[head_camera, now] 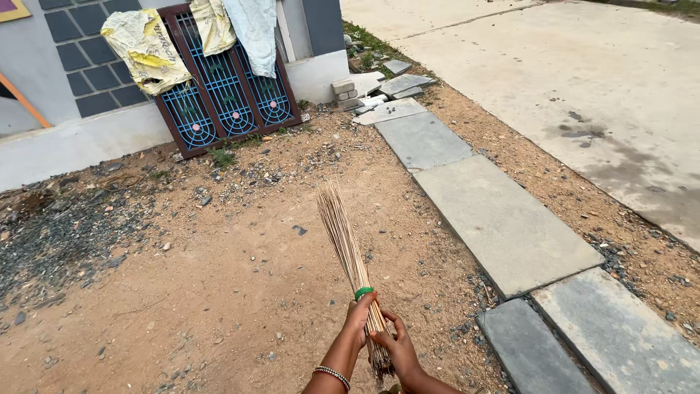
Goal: The person sweeps an outdoor dirt area and a stone walkway using a broom made of a bundle of sticks, clearing dust and debris from the surfaces.
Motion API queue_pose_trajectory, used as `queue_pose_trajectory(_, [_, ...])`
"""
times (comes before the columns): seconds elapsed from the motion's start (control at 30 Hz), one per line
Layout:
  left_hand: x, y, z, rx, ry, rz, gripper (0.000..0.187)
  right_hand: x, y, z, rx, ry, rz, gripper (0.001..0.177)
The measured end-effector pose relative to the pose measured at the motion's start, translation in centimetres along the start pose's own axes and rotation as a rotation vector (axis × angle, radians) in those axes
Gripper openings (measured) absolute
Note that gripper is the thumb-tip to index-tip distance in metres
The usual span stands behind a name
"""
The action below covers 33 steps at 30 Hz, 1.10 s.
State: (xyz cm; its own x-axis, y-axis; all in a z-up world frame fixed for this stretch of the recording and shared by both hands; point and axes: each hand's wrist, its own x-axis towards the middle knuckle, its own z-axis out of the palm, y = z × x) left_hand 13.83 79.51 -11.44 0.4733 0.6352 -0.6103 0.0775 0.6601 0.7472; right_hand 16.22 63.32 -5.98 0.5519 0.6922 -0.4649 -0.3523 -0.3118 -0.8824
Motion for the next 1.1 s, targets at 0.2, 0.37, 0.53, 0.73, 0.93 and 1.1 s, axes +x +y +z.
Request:
queue_pose_trajectory(0.2, [6.4,1.5,8.2,0.235,-0.109,0.164,0.066,6.9,-1.9,-4.0,0.207,0.095,-0.223,0.076])
queue_pose_trajectory(0.37, [7.4,4.7,13.8,0.219,-0.22,0.092,0.067,10.5,-4.4,-7.2,0.306,0.157,-0.202,0.074])
queue_pose_trajectory(0.53, [11.1,6.1,18.7,0.387,-0.299,-0.013,0.078,16.7,-7.6,-11.7,0.23,0.315,-0.325,0.072])
queue_pose_trajectory(0.73, [14.3,6.5,26.2,0.556,-0.586,-0.275,0.081,22.5,-13.1,-19.5,0.222,0.598,-0.188,0.065])
queue_pose_trajectory(0.93, [17.1,5.7,36.8,0.904,-0.95,-0.291,0.087,26.3,-12.1,-28.0,0.38,0.924,-0.161,0.059])
queue_pose_trajectory(1.1, [17.6,-0.3,42.7,1.147,-1.281,-0.123,0.097,24.2,-7.6,-33.1,0.59,1.144,-0.045,0.06])
